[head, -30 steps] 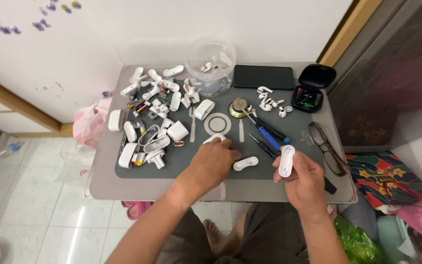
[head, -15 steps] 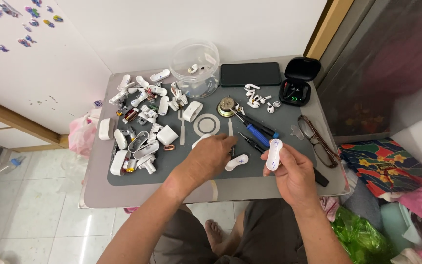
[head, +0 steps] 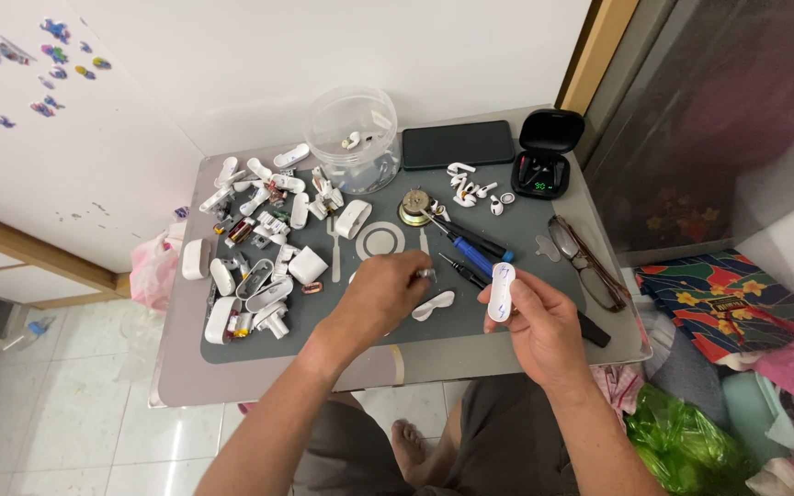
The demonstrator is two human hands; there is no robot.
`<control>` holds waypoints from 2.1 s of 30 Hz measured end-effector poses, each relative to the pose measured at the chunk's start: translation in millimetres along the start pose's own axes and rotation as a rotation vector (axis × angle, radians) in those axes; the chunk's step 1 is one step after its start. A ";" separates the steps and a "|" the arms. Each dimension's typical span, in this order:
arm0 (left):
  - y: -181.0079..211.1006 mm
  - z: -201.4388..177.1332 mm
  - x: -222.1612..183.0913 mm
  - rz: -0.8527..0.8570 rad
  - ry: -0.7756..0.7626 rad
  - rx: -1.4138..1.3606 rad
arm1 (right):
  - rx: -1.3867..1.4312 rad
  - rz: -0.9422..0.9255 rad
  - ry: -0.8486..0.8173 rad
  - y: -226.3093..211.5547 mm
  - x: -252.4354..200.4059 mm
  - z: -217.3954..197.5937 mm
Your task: Assembling and inspecting small electronic components, specifically fitting internal parts into white plastic housings.
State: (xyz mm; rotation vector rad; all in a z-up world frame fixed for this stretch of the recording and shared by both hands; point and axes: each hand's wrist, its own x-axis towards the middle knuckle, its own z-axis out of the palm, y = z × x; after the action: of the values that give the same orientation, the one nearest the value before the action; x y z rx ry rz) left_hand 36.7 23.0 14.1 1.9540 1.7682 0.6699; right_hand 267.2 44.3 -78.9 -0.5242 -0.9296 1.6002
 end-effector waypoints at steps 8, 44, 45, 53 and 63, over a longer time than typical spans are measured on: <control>6.1 24.8 -14.9 -0.141 0.148 -0.750 | -0.024 -0.003 0.000 -10.1 0.0 12.4; 62.9 26.3 -13.2 -0.152 0.088 -0.428 | -0.311 -0.137 -0.064 -12.2 -10.3 27.5; 67.1 27.5 -15.8 -0.163 0.146 -0.370 | -0.309 -0.149 -0.069 -13.2 -10.5 28.7; 63.1 32.6 -18.2 0.009 0.189 -0.172 | -0.318 -0.179 -0.097 -10.7 -11.8 26.3; 69.5 26.6 -19.5 0.070 0.217 -0.158 | -0.304 -0.213 -0.098 -7.6 -11.3 20.0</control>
State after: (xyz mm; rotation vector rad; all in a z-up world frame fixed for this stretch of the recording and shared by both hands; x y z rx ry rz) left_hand 106.4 -3.3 33.3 1.9031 1.7155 1.0472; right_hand 259.4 28.0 -62.7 -0.5383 -1.2706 1.3091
